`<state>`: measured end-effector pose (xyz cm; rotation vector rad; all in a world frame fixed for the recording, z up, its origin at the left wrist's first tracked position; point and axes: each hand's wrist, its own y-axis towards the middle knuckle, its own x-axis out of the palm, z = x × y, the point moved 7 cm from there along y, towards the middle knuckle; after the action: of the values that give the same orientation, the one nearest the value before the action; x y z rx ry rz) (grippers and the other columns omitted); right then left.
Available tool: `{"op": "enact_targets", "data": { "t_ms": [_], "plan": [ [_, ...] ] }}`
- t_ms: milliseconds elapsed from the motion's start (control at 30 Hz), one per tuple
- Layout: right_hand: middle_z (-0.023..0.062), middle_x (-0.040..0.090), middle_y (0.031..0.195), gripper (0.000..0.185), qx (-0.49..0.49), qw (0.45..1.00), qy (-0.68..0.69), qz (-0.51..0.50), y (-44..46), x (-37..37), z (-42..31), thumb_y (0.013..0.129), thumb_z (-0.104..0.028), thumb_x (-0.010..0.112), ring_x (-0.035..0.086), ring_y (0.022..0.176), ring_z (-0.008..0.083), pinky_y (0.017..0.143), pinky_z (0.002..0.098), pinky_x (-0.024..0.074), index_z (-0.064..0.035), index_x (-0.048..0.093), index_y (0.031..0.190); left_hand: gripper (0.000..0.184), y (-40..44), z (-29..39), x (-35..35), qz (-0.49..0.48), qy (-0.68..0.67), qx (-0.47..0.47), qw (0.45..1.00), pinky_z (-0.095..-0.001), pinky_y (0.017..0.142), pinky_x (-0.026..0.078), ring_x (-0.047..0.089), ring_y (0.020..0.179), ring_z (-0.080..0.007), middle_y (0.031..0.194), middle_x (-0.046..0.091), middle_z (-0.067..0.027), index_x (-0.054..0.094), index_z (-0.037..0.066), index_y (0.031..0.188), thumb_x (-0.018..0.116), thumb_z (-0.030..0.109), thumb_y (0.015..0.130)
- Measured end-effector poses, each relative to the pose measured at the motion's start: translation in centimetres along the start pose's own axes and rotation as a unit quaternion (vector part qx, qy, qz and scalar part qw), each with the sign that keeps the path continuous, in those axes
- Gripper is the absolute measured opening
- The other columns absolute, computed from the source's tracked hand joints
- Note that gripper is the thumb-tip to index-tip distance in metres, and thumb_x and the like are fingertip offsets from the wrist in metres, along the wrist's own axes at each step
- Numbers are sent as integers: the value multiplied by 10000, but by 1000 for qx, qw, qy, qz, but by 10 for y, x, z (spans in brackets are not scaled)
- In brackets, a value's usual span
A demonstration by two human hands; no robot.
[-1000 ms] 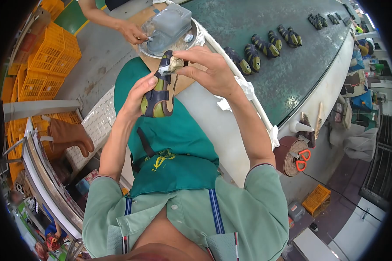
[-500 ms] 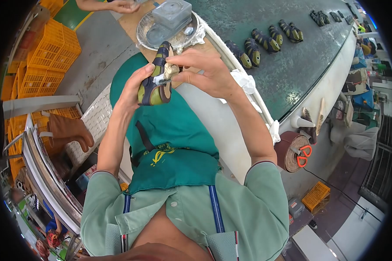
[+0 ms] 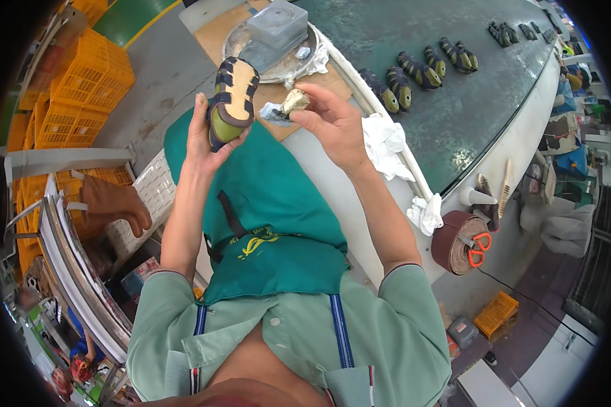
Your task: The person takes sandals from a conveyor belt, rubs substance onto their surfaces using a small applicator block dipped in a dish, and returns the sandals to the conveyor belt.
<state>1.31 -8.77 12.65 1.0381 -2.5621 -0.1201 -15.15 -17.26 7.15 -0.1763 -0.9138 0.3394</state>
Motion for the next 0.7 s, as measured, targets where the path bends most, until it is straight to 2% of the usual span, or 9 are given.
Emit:
{"op": "enact_targets", "data": {
  "t_ms": [100, 167, 267, 400, 467, 500, 567, 600, 700],
  "plan": [
    [69, 591, 1004, 411, -1, 1000, 9, 0, 3, 12, 7, 802, 18, 610, 558, 912, 127, 808, 259, 456, 33, 485, 1194, 663, 0, 2, -9, -8, -52, 4, 999, -257, 509, 500, 608, 729, -254, 897, 595, -195, 523, 3, 1075, 459, 610, 817],
    [70, 592, 1005, 409, -4, 1000, 14, 0, 6, 20, 7, 802, 21, 608, 559, 913, 129, 808, 258, 457, 35, 486, 1192, 570, -4, 3, -5, -32, -91, -6, 995, -291, 535, 517, 624, 763, -235, 968, 610, -119, 494, 30, 1126, 458, 532, 857],
    [72, 600, 996, 403, -6, 1000, 14, 1, 11, 25, 6, 799, 22, 610, 562, 919, 130, 806, 258, 460, 34, 493, 1184, 570, -8, 5, 1, -100, -90, 0, 991, -302, 543, 524, 624, 770, -236, 972, 609, -126, 490, 20, 1132, 459, 519, 860],
    [99, 589, 1041, 412, 0, 998, -43, -53, 11, 30, 13, 819, 12, 591, 560, 955, 144, 839, 274, 452, 29, 462, 1210, 561, -12, 6, -1, -119, -84, 18, 989, -306, 531, 525, 626, 754, -236, 976, 608, -132, 488, 19, 1134, 454, 510, 864],
    [100, 588, 1044, 409, 2, 997, -44, -61, 10, 31, 14, 819, 15, 589, 562, 949, 141, 830, 269, 455, 31, 464, 1209, 541, -12, 8, -11, -107, -58, 46, 992, -329, 673, 539, 603, 862, -278, 1005, 588, -135, 483, 34, 1148, 483, 492, 861],
    [97, 596, 1028, 409, 6, 998, -36, -58, 9, 30, 15, 817, 8, 594, 566, 942, 140, 824, 266, 458, 33, 468, 1205, 541, -14, 8, -7, -107, -58, 46, 992, -329, 673, 539, 603, 862, -278, 1005, 588, -135, 483, 34, 1148, 483, 492, 861],
    [93, 603, 1011, 409, 11, 998, -29, -55, 6, 32, 15, 815, 2, 600, 570, 935, 138, 817, 263, 461, 34, 471, 1202, 520, -19, 23, -8, -15, 0, 166, 986, -325, 800, 492, 572, 952, -202, 1109, 540, -99, 359, 27, 1260, 554, 299, 862],
    [89, 616, 981, 387, 27, 999, -19, -22, 6, 32, 16, 805, -9, 616, 580, 892, 128, 772, 254, 470, 34, 496, 1171, 591, -23, 31, 0, -51, 33, 185, 981, -328, 905, 429, 525, 1030, -181, 1140, 506, -77, 303, 40, 1300, 611, 193, 820],
    [85, 631, 939, 340, 72, 996, 33, 35, 4, 37, 28, 796, -34, 637, 591, 825, 111, 677, 234, 477, 30, 529, 1113, 736, -33, 50, 2, -9, 160, 305, 939, -315, 875, 440, 538, 988, -163, 1093, 521, -67, 284, 52, 1317, 708, 111, 719]
  ]
}}
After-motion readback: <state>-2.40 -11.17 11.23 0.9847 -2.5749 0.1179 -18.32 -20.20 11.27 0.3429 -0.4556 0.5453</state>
